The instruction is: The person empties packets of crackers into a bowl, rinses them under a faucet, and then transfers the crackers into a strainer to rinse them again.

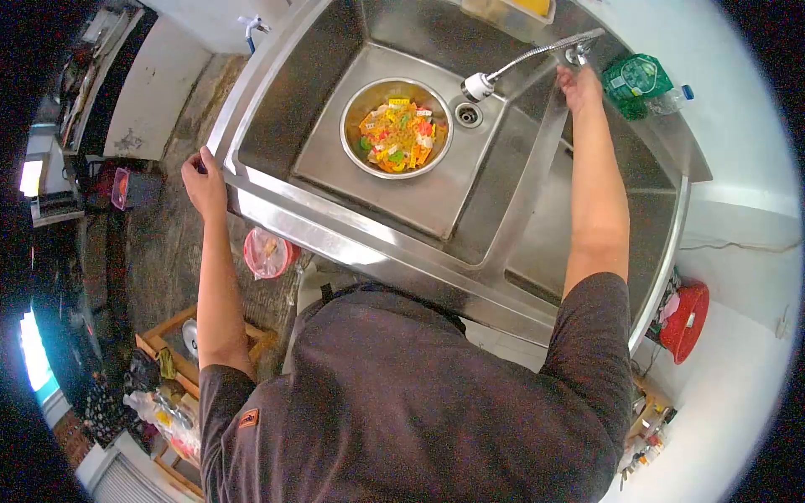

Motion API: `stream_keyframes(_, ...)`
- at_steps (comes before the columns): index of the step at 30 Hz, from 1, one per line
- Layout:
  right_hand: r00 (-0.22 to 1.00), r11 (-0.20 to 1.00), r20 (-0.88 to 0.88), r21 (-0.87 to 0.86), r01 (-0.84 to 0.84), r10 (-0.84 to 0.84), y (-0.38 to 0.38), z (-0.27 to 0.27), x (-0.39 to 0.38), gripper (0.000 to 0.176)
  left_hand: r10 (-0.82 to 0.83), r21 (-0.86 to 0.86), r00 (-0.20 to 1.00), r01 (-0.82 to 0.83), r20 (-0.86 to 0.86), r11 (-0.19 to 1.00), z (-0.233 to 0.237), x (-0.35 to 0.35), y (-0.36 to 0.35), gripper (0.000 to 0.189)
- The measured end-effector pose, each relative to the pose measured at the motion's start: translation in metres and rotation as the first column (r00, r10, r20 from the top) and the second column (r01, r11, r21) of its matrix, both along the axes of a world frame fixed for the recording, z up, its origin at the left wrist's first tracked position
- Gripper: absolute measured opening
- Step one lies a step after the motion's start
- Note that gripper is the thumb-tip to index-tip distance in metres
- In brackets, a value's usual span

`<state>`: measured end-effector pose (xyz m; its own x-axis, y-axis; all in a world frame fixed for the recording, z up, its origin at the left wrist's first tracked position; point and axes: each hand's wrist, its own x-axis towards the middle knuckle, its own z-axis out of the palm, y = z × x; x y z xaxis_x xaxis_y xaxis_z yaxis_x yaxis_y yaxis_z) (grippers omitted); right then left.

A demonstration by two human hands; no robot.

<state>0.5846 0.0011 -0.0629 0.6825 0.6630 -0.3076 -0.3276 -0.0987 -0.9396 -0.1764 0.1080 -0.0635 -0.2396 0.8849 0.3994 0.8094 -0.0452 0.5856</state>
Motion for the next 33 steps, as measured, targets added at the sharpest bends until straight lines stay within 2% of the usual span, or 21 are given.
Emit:
stream_keyframes(2, 0.984, 0.986, -0.11, 0.075, 0.146, -0.138, 0.002, 0.005, -0.002, 0.037, 0.025, -0.01, 1.0, -0.025, -0.007, 1.0, 0.003, 0.001, -0.001, 0.046)
stream_keyframes(6, 0.983, 0.988, -0.143, 0.088, 0.126, -0.113, 0.0, -0.006, 0.034, 0.039, 0.019, 0.015, 1.0, -0.019, -0.011, 1.0, 0.001, 0.001, -0.001, 0.042)
stream_keyframes(7, 0.968, 0.98, -0.176, 0.063, 0.19, -0.176, 0.0, -0.006, 0.036, 0.034, 0.005, 0.026, 1.0, -0.005, -0.015, 1.0, -0.001, 0.0, -0.001, 0.04)
stream_keyframes(12, 0.992, 0.995, -0.098, 0.051, 0.09, -0.085, -0.002, -0.016, 0.055, 0.022, 0.001, 0.031, 1.0, 0.0, -0.011, 1.0, -0.003, -0.004, -0.001, 0.036)
stream_keyframes(14, 0.981, 1.0, 0.196, 0.006, -0.012, 0.011, -0.009, -0.016, 0.051, 0.021, -0.022, 0.009, 1.0, 0.022, 0.004, 1.0, -0.003, -0.004, -0.001, 0.035)
stream_keyframes(15, 0.918, 0.998, 0.397, -0.046, 0.042, -0.02, -0.01, -0.014, 0.034, 0.026, -0.022, 0.004, 1.0, 0.022, 0.004, 1.0, -0.004, -0.003, 0.0, 0.035)
stream_keyframes(16, 0.918, 0.998, 0.396, -0.051, 0.043, -0.019, -0.013, -0.012, 0.018, 0.026, -0.026, 0.016, 1.0, 0.026, 0.013, 1.0, -0.005, -0.003, 0.0, 0.034)
stream_keyframes(18, 0.617, 0.974, 0.785, -0.089, 0.21, -0.061, -0.017, -0.011, -0.005, 0.031, -0.03, 0.019, 0.999, 0.029, 0.02, 0.999, -0.005, -0.004, -0.002, 0.033)
stream_keyframes(20, 0.61, 0.975, 0.79, -0.077, 0.209, -0.069, -0.014, -0.03, 0.022, 0.04, -0.046, 0.015, 0.999, 0.046, 0.014, 0.999, -0.003, -0.003, -0.001, 0.032)
stream_keyframes(22, 0.405, 0.936, 0.914, -0.152, 0.318, 0.01, -0.012, -0.032, 0.029, 0.049, -0.051, 0.002, 0.998, 0.052, -0.038, 0.999, -0.005, -0.006, 0.003, 0.036)
stream_keyframes(23, 0.404, 0.934, 0.915, -0.153, 0.322, 0.01, -0.015, -0.032, 0.032, 0.049, -0.054, -0.012, 0.994, 0.053, -0.092, 0.999, -0.007, -0.007, 0.004, 0.04)
stream_keyframes(24, 0.203, 0.877, 0.975, -0.174, 0.449, 0.09, -0.016, -0.025, 0.024, 0.05, -0.057, -0.014, 0.994, 0.056, -0.09, 0.998, -0.005, -0.006, 0.004, 0.04)
stream_keyframes(25, 0.004, 0.806, 0.981, -0.161, 0.57, 0.194, -0.016, -0.017, 0.014, 0.051, -0.046, 0.09, 0.983, 0.063, -0.179, 0.994, 0.0, -0.003, 0.004, 0.04)
stream_keyframes(26, 0.004, 0.803, 0.98, -0.164, 0.573, 0.197, -0.018, -0.01, 0.003, 0.051, -0.025, 0.19, 0.964, 0.078, -0.264, 0.979, 0.004, 0.001, 0.005, 0.039)
stream_keyframes(27, 0.061, 0.814, 0.982, -0.185, 0.55, 0.181, -0.019, -0.002, -0.012, 0.046, -0.029, 0.185, 0.964, 0.08, -0.262, 0.979, 0.009, 0.009, 0.008, 0.039)
stream_keyframes(28, 0.117, 0.827, 0.979, -0.204, 0.525, 0.167, -0.022, 0.004, -0.031, 0.042, -0.119, 0.207, 0.983, 0.146, -0.139, 0.967, 0.016, 0.022, 0.012, 0.036)
stream_keyframes(29, 0.275, 0.901, 0.938, -0.295, 0.318, 0.209, -0.029, 0.009, -0.06, 0.036, -0.206, 0.238, 0.979, 0.203, -0.013, 0.95, 0.024, 0.036, 0.016, 0.034)
stream_keyframes(30, 0.412, 0.936, 0.868, -0.342, 0.087, 0.278, -0.038, 0.013, -0.095, 0.032, -0.281, 0.16, 0.95, 0.259, 0.136, 0.952, 0.04, 0.059, 0.016, 0.029)
stream_keyframes(31, 0.604, 0.851, 0.648, -0.514, -0.104, 0.465, -0.045, 0.032, -0.146, 0.03, -0.337, 0.089, 0.897, 0.325, 0.286, 0.941, 0.049, 0.077, 0.018, 0.025)
stream_keyframes(32, 0.709, 0.726, 0.352, -0.606, -0.325, 0.611, -0.049, 0.05, -0.196, 0.029, -0.473, 0.121, 0.839, 0.458, 0.269, 0.881, 0.038, 0.084, 0.035, 0.023)
stream_keyframes(33, 0.693, 0.629, 0.162, -0.598, -0.497, 0.702, -0.053, 0.051, -0.225, 0.029, -0.505, -0.041, 0.768, 0.564, 0.395, 0.825, 0.044, 0.1, 0.04, 0.028)
